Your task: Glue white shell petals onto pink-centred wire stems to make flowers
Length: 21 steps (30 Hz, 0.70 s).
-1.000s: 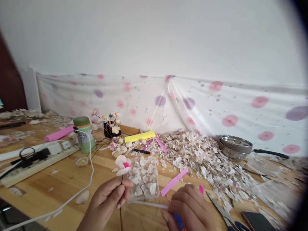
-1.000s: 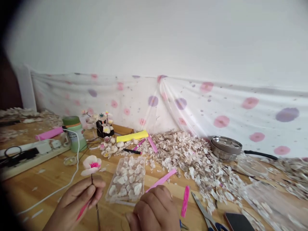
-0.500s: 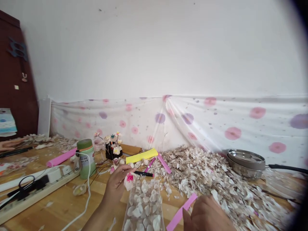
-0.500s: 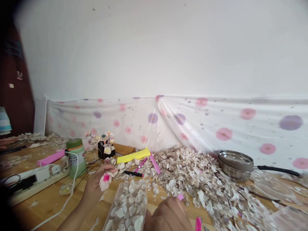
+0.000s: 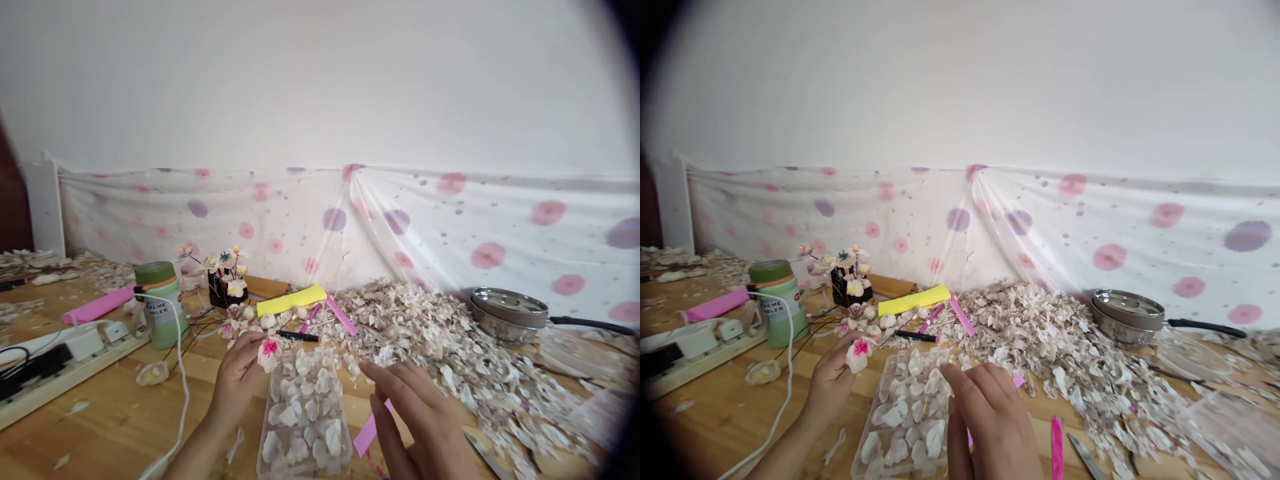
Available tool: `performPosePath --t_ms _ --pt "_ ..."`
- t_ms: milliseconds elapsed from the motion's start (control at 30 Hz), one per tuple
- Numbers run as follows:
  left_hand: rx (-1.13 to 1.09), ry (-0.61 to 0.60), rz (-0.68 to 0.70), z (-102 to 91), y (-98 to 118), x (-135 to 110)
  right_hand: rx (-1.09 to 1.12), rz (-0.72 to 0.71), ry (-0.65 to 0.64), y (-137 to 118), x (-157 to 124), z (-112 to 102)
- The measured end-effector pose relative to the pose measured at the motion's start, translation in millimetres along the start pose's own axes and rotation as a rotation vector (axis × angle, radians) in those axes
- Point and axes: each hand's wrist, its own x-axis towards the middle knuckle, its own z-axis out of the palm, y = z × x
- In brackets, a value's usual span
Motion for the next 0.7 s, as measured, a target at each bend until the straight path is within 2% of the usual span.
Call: performPosePath --t_ms 100,200,433,567,700 --pt "-0.01 -0.037 -0.006 5.6 3 -3 0.013 0.037 -0.131 0 -1 7" --pt "-0.019 -0.071 -0.006 11.0 5 -7 0.039 0.091 -0.186 0 -2 9" --pt "-0.049 -0.071 -0.017 16.1 9 -7 -0.004 0.1 -0.083 4 -3 5" --pt "-0.069 0.018 -0.061 13.6 10 -9 0.038 0.153 -0.124 6 -4 4" --pt "-0.128 0.21 -0.157 8.8 9 -12 0.094 0.226 -0.217 6 -4 1"
